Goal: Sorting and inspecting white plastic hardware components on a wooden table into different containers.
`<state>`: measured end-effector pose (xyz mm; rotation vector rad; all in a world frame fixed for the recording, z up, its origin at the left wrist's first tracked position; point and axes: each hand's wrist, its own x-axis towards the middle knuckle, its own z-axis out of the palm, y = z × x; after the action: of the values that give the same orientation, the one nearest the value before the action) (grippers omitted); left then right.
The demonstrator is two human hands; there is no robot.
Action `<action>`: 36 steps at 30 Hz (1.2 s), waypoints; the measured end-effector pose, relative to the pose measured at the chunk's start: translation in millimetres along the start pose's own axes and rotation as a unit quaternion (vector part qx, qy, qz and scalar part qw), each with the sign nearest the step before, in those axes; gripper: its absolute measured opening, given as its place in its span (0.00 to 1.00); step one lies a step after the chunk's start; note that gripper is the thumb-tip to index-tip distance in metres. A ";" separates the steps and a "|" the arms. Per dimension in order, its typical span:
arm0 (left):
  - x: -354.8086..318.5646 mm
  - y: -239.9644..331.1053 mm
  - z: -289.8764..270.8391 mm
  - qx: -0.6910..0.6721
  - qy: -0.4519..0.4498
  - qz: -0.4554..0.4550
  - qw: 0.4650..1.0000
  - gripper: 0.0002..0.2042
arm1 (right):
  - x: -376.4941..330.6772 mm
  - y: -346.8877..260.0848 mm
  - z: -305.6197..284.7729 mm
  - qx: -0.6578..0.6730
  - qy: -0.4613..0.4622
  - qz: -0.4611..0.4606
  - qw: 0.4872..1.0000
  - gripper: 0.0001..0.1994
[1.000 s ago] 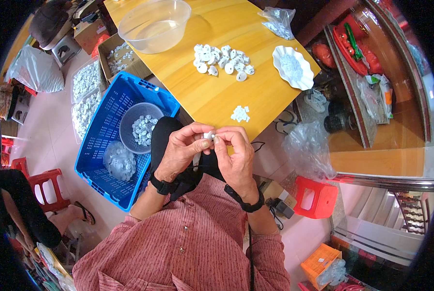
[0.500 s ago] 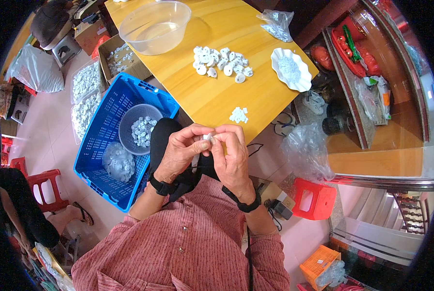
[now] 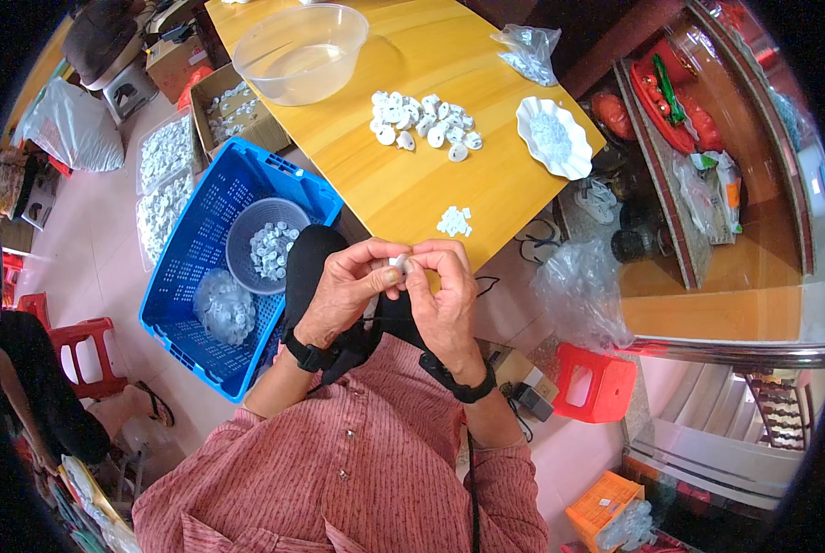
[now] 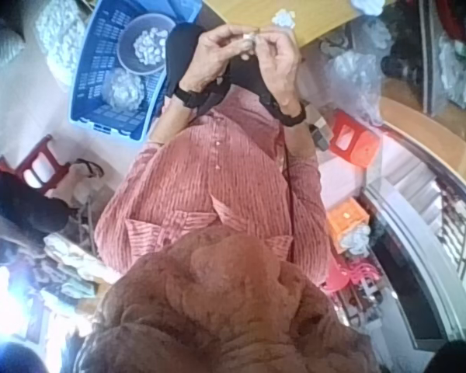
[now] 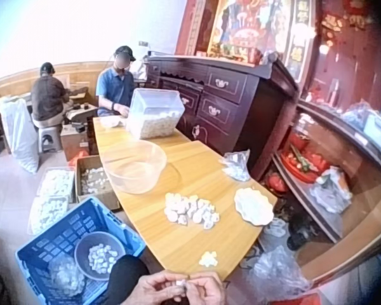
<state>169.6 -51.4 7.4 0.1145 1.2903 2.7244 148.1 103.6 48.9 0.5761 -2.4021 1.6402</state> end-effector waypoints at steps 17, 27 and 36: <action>0.8 0.7 -3.8 -0.078 0.006 -0.020 0.997 0.14 | -4.1 7.6 2.6 0.061 0.014 0.020 0.998 0.04; 1.4 -0.3 -4.9 -0.126 0.006 -0.028 0.992 0.15 | -4.5 7.1 3.2 0.051 0.017 0.033 0.998 0.05; -1.0 -1.4 -4.3 -0.084 0.010 -0.018 0.996 0.15 | -9.1 11.0 7.8 0.109 0.017 0.080 0.991 0.06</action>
<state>170.2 -53.9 3.5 0.0465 1.0502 2.7957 152.5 101.8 33.3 0.3924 -2.3149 1.9784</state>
